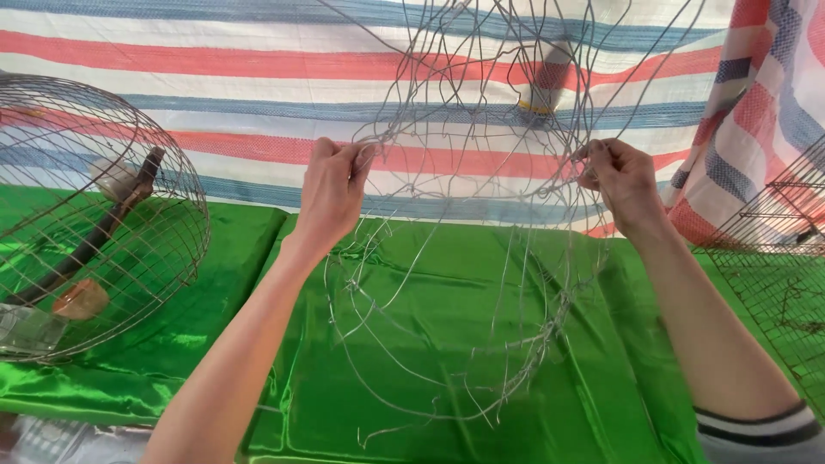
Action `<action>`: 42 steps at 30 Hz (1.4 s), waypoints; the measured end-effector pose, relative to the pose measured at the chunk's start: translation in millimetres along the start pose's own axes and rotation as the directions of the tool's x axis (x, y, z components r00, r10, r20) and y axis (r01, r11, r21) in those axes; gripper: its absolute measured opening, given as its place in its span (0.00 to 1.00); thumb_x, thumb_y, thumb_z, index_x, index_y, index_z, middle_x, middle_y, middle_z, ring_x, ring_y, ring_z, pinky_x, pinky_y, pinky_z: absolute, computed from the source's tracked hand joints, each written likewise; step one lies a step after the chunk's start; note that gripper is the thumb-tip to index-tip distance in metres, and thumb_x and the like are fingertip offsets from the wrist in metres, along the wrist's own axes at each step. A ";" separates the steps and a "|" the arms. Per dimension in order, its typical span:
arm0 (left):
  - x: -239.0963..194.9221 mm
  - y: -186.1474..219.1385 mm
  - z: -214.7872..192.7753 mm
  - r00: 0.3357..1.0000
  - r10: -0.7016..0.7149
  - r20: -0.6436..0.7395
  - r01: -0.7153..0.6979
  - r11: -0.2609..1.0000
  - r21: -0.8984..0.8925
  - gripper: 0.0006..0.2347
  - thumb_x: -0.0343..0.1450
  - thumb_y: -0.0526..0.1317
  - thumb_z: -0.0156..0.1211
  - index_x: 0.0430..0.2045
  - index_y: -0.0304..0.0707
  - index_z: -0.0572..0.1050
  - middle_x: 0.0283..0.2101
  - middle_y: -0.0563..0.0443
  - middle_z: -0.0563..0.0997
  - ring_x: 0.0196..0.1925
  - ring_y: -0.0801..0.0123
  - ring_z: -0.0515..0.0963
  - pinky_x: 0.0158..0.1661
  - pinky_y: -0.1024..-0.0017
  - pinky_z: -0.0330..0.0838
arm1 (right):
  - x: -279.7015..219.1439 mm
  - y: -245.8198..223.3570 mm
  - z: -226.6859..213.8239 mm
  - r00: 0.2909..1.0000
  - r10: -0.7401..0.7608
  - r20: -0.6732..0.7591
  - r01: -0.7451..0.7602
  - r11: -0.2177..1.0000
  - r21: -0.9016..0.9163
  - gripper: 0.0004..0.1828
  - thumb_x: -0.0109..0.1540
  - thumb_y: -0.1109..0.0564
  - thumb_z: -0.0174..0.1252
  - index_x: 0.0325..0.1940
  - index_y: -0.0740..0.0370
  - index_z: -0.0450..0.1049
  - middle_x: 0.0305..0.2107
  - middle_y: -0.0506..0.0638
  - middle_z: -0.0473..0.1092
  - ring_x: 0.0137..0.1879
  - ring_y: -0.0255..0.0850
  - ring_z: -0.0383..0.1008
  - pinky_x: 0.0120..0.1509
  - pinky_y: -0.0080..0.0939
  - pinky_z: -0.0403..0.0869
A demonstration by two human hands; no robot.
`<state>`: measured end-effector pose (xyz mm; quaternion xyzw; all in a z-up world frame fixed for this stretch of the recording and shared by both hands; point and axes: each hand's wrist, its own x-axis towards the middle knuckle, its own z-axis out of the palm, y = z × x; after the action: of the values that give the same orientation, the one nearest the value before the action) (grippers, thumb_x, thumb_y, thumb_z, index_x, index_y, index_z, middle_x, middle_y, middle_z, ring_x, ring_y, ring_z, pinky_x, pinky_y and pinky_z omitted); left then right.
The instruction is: Assembling a wire cage by twisting wires together and using pliers to secure connections.
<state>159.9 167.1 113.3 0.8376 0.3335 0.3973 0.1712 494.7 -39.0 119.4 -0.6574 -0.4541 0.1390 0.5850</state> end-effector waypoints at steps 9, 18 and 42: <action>8.4 -47.3 44.7 0.994 -0.094 0.047 0.096 0.995 -0.033 0.16 0.80 0.50 0.47 0.51 0.42 0.78 0.42 0.41 0.70 0.52 0.39 0.74 0.52 0.45 0.73 | 15.1 37.5 19.3 0.996 0.088 0.009 -0.087 0.995 -0.052 0.13 0.77 0.57 0.42 0.56 0.66 0.70 0.28 0.53 0.64 0.39 0.41 0.68 0.65 0.58 0.71; 12.9 -76.9 39.8 0.996 -0.012 0.084 0.007 0.998 0.058 0.12 0.72 0.41 0.61 0.49 0.52 0.81 0.42 0.47 0.73 0.53 0.48 0.76 0.53 0.48 0.72 | 22.7 73.9 13.6 0.992 0.077 0.102 -0.073 0.997 -0.039 0.22 0.78 0.43 0.47 0.57 0.65 0.73 0.38 0.60 0.71 0.53 0.52 0.73 0.70 0.67 0.63; -120.6 52.4 -79.5 0.984 -0.072 0.162 0.131 0.910 -0.393 0.06 0.71 0.29 0.61 0.40 0.33 0.78 0.39 0.48 0.83 0.37 0.71 0.80 0.39 0.80 0.77 | -89.4 -26.2 -7.4 0.951 -0.307 -0.027 0.298 0.938 -0.179 0.07 0.76 0.68 0.48 0.54 0.71 0.72 0.35 0.56 0.72 0.40 0.39 0.73 0.43 0.34 0.77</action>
<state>64.3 47.4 125.5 0.7925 0.2745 0.3865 0.3837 439.5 -114.3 113.8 -0.6316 -0.5441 -0.0106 0.5522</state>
